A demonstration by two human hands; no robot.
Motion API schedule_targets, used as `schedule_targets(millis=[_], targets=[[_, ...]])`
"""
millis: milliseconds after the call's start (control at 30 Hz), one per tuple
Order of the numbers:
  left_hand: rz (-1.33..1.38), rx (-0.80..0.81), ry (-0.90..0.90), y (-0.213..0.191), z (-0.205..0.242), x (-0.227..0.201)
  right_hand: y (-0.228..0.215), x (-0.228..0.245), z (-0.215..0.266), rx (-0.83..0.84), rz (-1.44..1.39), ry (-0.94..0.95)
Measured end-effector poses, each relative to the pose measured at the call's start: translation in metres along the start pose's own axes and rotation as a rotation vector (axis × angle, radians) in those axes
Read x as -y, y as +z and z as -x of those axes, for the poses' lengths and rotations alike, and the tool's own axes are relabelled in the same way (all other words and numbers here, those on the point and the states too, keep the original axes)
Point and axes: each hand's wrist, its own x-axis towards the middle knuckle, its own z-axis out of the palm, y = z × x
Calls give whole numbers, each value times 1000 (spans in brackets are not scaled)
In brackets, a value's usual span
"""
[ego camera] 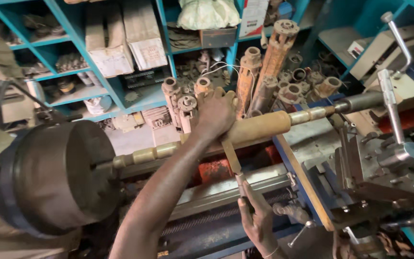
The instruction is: The person uses a chisel to shape a cylindrical wooden piece mounted on a lathe. They hold the chisel with both hands and guide it along the spinning wood to remove material and smooth the surface.
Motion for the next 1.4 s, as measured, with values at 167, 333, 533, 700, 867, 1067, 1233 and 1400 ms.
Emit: schedule_targets(millis=[167,333,533,700,867,1067,1233,1400], targets=[[22,-65,-6,12,1,-10,-2,-6,13,-42,89,-56],[-29,-123,-6,11,6,-10,-4,-10,11,95,0,299],[-8,-185,-98,16,0,-1,-31,1,-16,65,-6,-80],[-140,-209,-209,19,9,-9,-49,0,-21,173,-129,124],[-200,-319,-232,22,10,-19,-53,-20,-19,192,-78,103],[-207,-344,-237,17,7,-15,-64,-12,-38,174,-106,37],[-178,-280,-291,6,0,-21,-69,-1,-54,199,-93,16],[-57,-205,-420,5,1,-27,-63,-9,-44,230,-5,153]])
